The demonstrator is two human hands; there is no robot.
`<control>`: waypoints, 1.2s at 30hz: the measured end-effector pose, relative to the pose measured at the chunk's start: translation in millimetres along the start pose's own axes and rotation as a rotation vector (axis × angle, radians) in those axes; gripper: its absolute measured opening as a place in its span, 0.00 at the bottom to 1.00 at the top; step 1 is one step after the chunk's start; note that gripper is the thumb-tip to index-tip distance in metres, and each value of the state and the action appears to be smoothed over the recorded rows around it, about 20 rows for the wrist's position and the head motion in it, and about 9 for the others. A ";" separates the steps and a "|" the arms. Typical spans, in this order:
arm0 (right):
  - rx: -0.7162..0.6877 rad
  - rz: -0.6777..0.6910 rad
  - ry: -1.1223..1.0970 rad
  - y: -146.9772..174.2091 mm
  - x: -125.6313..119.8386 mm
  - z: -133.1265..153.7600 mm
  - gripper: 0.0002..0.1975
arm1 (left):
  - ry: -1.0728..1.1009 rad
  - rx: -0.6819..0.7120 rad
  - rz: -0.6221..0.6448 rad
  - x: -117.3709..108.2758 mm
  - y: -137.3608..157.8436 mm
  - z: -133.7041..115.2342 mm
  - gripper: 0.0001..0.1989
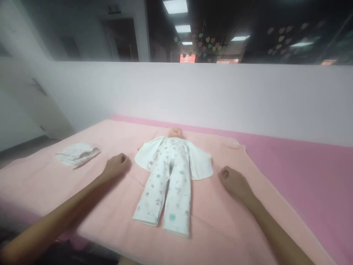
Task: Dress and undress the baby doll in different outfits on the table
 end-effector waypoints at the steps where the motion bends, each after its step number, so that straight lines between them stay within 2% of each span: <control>1: 0.000 -0.035 -0.020 1.5 2.9 -5.0 0.14 | -0.010 0.041 -0.018 0.4 0.8 -1.1 0.13; 2: -0.011 -0.087 -0.052 2.0 3.5 -3.2 0.16 | -0.014 0.088 -0.034 3.3 0.5 -6.1 0.12; 4: -0.073 -0.184 -0.142 -1.6 0.3 18.9 0.20 | 0.035 0.211 -0.040 15.8 -4.8 -27.6 0.13; 6: -0.150 -0.215 -0.253 -13.0 -5.6 57.3 0.22 | 0.150 0.382 0.011 35.0 -16.1 -61.2 0.16; 8: -0.220 -0.168 -0.372 -31.8 -10.2 100.7 0.23 | 0.284 0.516 0.128 57.3 -31.2 -97.7 0.23; 11: -0.352 -0.055 -0.462 -64.2 -11.9 155.9 0.29 | 0.350 0.513 0.312 88.1 -56.2 -137.9 0.35; 13: -0.379 0.028 -0.448 -82.9 -7.5 174.9 0.33 | 0.357 0.450 0.373 100.8 -68.7 -150.3 0.39; 16: -0.355 0.150 -0.360 -98.4 2.8 180.3 0.32 | 0.364 0.389 0.412 107.7 -74.7 -152.0 0.34; 18: -0.361 0.228 -0.292 -97.9 8.0 177.4 0.29 | 0.346 0.399 0.425 106.1 -70.5 -149.1 0.27; 20: -0.423 0.271 -0.260 -89.5 8.1 175.3 0.29 | 0.321 0.427 0.446 100.9 -62.0 -147.0 0.25; 25: -0.581 0.249 -0.251 -53.8 -8.9 173.2 0.27 | 0.214 0.511 0.550 81.8 -31.7 -141.9 0.28; 27: -0.572 0.290 -0.220 -41.1 -10.4 173.3 0.28 | 0.167 0.543 0.562 78.0 -19.4 -135.8 0.31; 30: -0.527 0.348 -0.203 -27.9 -3.3 175.2 0.30 | 0.137 0.570 0.550 80.9 -3.1 -124.0 0.30; 34: -0.537 0.297 -0.212 -12.9 3.2 176.5 0.24 | 0.118 0.681 0.472 80.7 16.9 -117.6 0.25; 36: -0.558 0.278 -0.205 -2.7 -0.5 174.3 0.24 | 0.080 0.703 0.482 76.2 25.6 -116.7 0.25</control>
Point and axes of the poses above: each hand's wrist, its own y-axis away from the middle knuckle, its own x-axis out of the palm, z = x × y, the point moved 5 cm from there along -y, towards the middle knuckle, and after that the axes turned 12 degrees about y, right-handed, at the moved point
